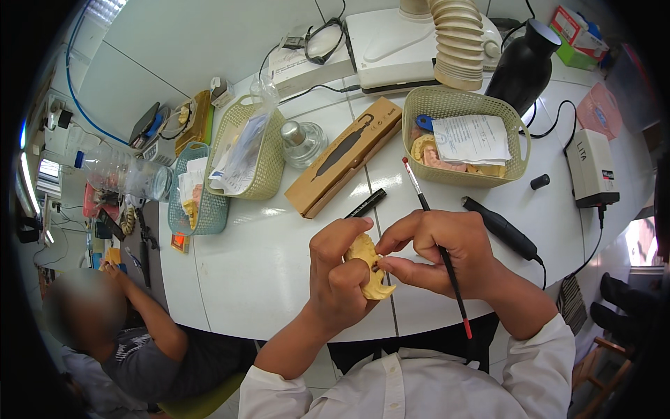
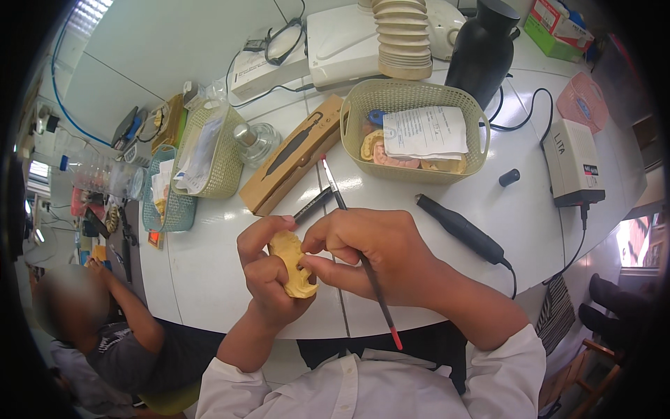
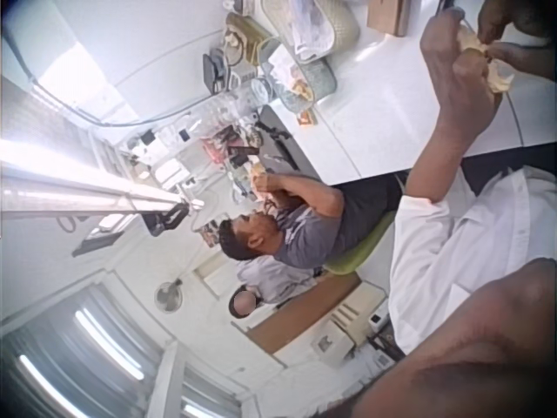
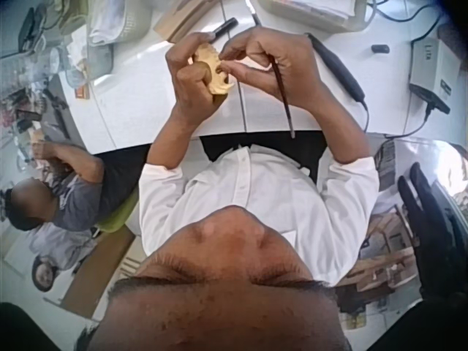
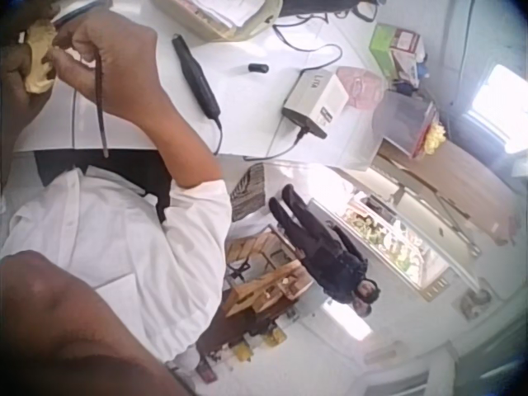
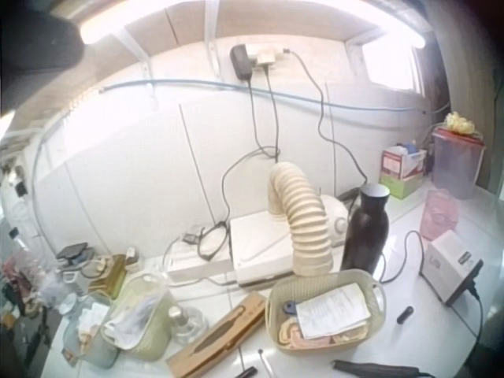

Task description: The person uses a fine brush to apply red paint to a small yellow dental mold. They dip the brush into a small container of paint and carefully color specific areas of the mold while holding it in their left hand. The task involves precise hand movements to apply the paint to the object's surface.

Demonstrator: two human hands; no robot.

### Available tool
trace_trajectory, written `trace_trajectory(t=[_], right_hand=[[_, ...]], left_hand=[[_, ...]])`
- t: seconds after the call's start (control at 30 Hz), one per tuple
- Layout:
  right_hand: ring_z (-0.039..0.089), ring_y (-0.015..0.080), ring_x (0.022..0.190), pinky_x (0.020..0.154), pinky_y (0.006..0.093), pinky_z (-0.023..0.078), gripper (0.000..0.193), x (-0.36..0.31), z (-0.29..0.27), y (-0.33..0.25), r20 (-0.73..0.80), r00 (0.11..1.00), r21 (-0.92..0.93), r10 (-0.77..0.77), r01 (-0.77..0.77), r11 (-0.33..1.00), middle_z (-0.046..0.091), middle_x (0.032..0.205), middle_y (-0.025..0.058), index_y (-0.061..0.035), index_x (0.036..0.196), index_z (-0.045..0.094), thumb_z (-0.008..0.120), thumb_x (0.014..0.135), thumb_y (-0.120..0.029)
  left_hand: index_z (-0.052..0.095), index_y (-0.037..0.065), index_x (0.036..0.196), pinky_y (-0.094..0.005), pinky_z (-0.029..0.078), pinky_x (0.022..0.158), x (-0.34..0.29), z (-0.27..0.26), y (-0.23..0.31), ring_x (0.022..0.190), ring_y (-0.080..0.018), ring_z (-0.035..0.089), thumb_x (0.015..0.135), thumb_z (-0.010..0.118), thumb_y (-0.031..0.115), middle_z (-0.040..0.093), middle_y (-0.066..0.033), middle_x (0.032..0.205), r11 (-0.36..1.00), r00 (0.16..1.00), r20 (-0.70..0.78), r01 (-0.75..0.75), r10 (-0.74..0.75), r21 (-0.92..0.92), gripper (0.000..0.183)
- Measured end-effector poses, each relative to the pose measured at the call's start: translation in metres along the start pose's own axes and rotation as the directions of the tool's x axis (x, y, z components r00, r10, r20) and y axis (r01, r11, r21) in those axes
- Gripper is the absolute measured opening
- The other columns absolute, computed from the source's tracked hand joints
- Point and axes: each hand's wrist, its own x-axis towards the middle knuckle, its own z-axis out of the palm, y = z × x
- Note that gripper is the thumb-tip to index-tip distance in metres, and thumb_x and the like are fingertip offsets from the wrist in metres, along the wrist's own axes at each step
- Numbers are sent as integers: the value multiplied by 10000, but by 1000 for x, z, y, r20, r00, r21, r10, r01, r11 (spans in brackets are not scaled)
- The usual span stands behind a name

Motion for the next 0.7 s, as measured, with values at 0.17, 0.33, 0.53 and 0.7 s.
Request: trace_trajectory(t=[0.17, 0.33, 0.53, 0.7], right_hand=[[656, 214, 671, 564, 279, 486, 401, 0, 0, 1, 17, 999, -68, -42, 43, 997, 728, 880, 84, -94, 714, 396, 783, 812, -53], [649, 222, 667, 563, 285, 482, 377, 1, -3, 0, 21, 1000, -1, 12, -12, 1000, 732, 881, 86, -90, 720, 416, 780, 813, -52], [652, 219, 701, 619, 284, 498, 375, 1, -13, -2, -29, 996, -56, -79, 77, 995, 741, 922, 83, -90, 732, 422, 787, 806, -51], [619, 235, 921, 822, 348, 485, 291, 2, -9, -5, 72, 971, -151, -229, 238, 960, 719, 1094, 94, -54, 691, 546, 807, 798, -126]], left_hand=[[332, 87, 958, -372, 514, 834, 2, 0, 2, 1089, -311, 559, 862, 787, 137, 510, -243, 1236, 1000, 1000, 12, -1, 1, 13, 468], [330, 92, 962, -371, 510, 866, 0, 1, 1, 1085, -304, 563, 864, 767, 94, 508, -245, 1241, 999, 999, 12, 36, -36, -18, 448], [305, 93, 993, -345, 482, 913, 7, -4, 3, 1058, -268, 569, 813, 637, -100, 493, -240, 1243, 939, 981, 73, 193, -180, -285, 424], [302, 89, 1000, -323, 457, 927, 5, -7, 7, 1033, -208, 538, 748, 561, -165, 489, -211, 1257, 646, 912, 207, 398, -353, -651, 442]])
